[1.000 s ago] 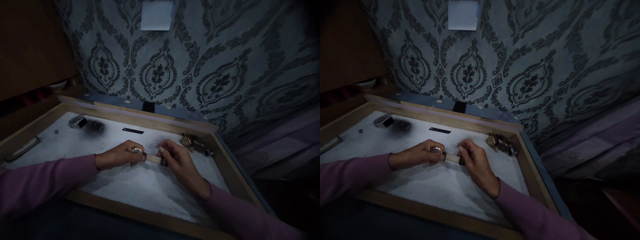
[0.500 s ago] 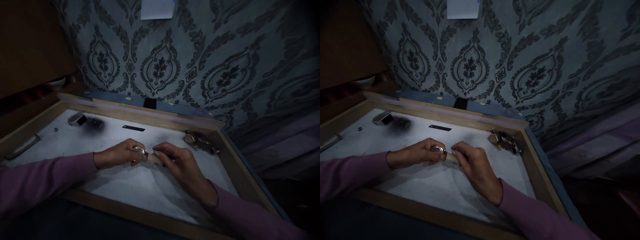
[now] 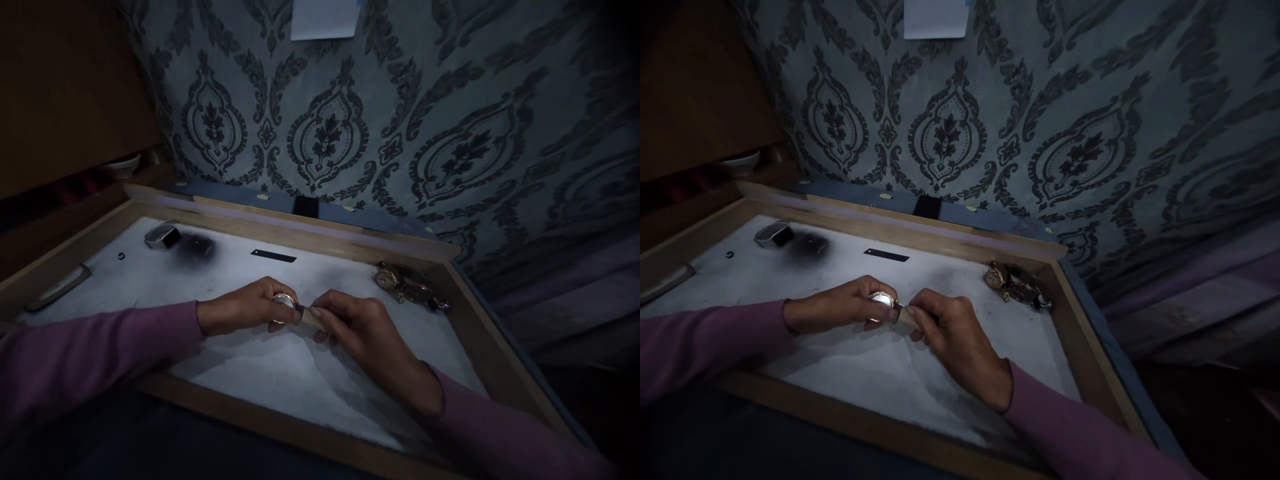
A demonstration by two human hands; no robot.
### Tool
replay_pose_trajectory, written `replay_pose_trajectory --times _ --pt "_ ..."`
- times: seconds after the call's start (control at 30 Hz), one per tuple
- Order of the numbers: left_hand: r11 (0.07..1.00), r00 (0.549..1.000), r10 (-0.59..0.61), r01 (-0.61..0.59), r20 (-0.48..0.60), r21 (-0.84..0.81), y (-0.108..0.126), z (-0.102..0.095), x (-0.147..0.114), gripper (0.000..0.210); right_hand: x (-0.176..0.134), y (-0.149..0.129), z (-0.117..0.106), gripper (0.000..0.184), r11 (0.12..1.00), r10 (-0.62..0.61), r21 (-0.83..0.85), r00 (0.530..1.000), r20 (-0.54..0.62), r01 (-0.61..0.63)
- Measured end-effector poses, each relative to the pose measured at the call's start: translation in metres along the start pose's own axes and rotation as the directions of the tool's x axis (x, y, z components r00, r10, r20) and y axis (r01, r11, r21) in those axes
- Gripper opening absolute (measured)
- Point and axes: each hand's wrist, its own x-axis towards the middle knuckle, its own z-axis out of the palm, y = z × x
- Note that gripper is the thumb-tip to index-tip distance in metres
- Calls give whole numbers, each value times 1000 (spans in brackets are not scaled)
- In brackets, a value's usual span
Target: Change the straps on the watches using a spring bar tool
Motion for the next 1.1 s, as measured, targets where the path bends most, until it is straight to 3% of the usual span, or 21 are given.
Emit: replay_pose_trajectory --times 0.57,1.1 --pt "999 999 38 -37 37 -29 -5 -2 2 21 1 -3 3 21 985 119 121 992 32 -122" --pt "998 1000 -25 26 18 -52 -5 -1 1 17 0 -4 3 21 990 87 107 996 31 -89"
